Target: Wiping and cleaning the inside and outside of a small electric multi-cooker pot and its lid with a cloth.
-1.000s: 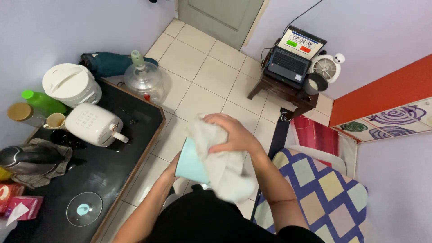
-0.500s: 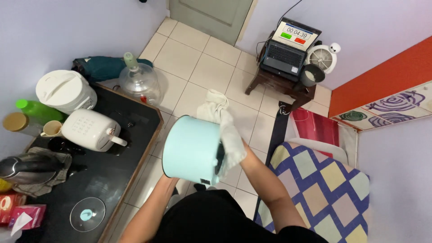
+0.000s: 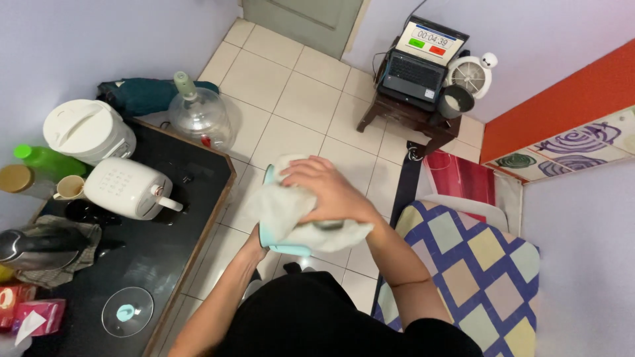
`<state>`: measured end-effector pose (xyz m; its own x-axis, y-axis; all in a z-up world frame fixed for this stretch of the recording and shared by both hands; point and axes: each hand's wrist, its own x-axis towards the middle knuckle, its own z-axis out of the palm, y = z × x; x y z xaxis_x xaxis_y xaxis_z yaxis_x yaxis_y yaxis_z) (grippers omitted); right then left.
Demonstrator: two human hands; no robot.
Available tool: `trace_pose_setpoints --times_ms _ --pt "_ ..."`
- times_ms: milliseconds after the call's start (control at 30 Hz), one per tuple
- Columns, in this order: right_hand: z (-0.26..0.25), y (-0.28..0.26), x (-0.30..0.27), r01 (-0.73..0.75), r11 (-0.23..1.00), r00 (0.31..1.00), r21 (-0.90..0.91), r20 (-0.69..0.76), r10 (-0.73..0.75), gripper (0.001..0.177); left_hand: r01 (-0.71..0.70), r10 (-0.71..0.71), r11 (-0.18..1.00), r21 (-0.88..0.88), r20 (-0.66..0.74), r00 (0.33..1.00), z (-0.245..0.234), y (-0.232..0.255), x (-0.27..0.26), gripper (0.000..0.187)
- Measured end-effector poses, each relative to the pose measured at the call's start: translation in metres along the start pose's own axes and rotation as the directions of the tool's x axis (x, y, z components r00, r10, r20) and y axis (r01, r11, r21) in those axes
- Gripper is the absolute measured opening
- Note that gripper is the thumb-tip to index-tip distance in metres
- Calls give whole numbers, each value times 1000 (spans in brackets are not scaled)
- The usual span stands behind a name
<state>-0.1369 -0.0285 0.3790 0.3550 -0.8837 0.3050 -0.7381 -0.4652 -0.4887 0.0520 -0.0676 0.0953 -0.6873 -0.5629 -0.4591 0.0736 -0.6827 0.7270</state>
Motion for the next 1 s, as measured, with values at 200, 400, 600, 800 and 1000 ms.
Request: trace_pose_setpoints --times_ms 200,400,600,800,1000 --pt "12 -11 -3 42 999 998 -26 48 -41 61 47 -47 999 10 -20 999 8 22 -7 43" --pt "31 106 -25 -82 910 994 407 -29 103 60 27 -28 997 69 24 999 -13 2 4 46" --pt "24 94 -23 -61 908 990 415 -91 108 60 -243 311 908 -341 161 937 35 58 -29 50" --pt "6 55 -19 -53 901 980 431 -151 130 60 -258 334 907 -334 192 923 34 72 -32 50" --pt "-16 7 -17 -40 897 967 440 -208 145 60 -169 173 984 -52 89 981 35 56 -25 54"
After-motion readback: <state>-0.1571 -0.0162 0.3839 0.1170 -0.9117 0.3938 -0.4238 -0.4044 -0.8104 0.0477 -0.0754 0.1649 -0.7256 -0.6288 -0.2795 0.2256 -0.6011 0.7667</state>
